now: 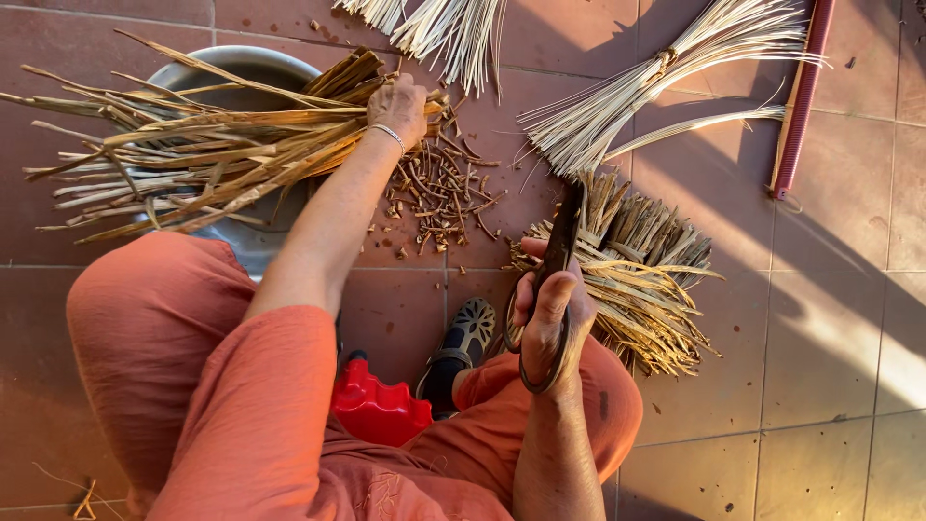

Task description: The person sits on a small red stool and uses scissors to trim the ends of dried plant stalks. They hold a bundle of stalks in their left hand and cut the tips with their right hand, dropping the trimmed pieces onto the floor. The person occasionally adjusts the bundle and continues cutting.

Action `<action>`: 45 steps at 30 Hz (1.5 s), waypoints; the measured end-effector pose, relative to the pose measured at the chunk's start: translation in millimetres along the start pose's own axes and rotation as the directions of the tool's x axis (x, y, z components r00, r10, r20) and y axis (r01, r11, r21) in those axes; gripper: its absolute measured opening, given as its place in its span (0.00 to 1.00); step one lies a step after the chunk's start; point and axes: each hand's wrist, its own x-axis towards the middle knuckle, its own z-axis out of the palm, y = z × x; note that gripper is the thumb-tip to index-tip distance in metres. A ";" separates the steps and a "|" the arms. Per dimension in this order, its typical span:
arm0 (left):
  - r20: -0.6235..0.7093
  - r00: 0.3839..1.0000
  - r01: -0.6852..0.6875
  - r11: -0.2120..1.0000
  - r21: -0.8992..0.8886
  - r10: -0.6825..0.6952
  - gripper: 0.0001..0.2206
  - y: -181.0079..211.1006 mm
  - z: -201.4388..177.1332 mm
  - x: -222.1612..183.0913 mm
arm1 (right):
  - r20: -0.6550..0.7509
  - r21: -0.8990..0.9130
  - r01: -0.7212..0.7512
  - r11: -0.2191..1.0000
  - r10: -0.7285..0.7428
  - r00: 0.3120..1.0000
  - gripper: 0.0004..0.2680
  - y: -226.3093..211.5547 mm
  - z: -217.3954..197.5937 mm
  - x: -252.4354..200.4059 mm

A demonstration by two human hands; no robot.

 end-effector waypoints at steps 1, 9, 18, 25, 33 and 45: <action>-0.004 1.000 -0.006 0.999 -0.034 0.006 0.11 -0.8 -11.8 -4.5 | 0.012 -0.007 0.003 1.000 -0.003 1.000 0.32 2.7 -0.5 -1.0; 0.083 0.992 -0.016 0.754 -0.656 0.094 0.15 17.0 -157.2 -62.9 | 0.118 -0.239 -0.009 0.971 0.039 0.992 0.26 32.3 22.9 10.0; 0.083 0.951 -0.057 0.432 -0.900 0.298 0.08 52.6 -250.9 -185.8 | 0.228 -0.189 0.161 0.969 -0.116 0.967 0.27 27.1 58.0 6.8; -0.023 0.954 -0.159 0.437 -0.885 0.300 0.07 54.5 -241.7 -207.5 | 0.208 -0.246 0.202 0.948 -0.152 0.966 0.26 17.5 68.4 -2.4; -0.019 0.957 -0.132 0.375 -0.918 0.290 0.06 53.2 -232.5 -206.7 | 0.179 -0.346 0.193 0.918 -0.137 0.974 0.29 11.6 74.9 -0.4; -0.061 0.952 -0.186 0.406 -0.895 0.301 0.08 48.2 -236.3 -209.6 | 0.090 -0.154 0.284 0.946 -0.273 0.958 0.27 32.5 79.2 6.4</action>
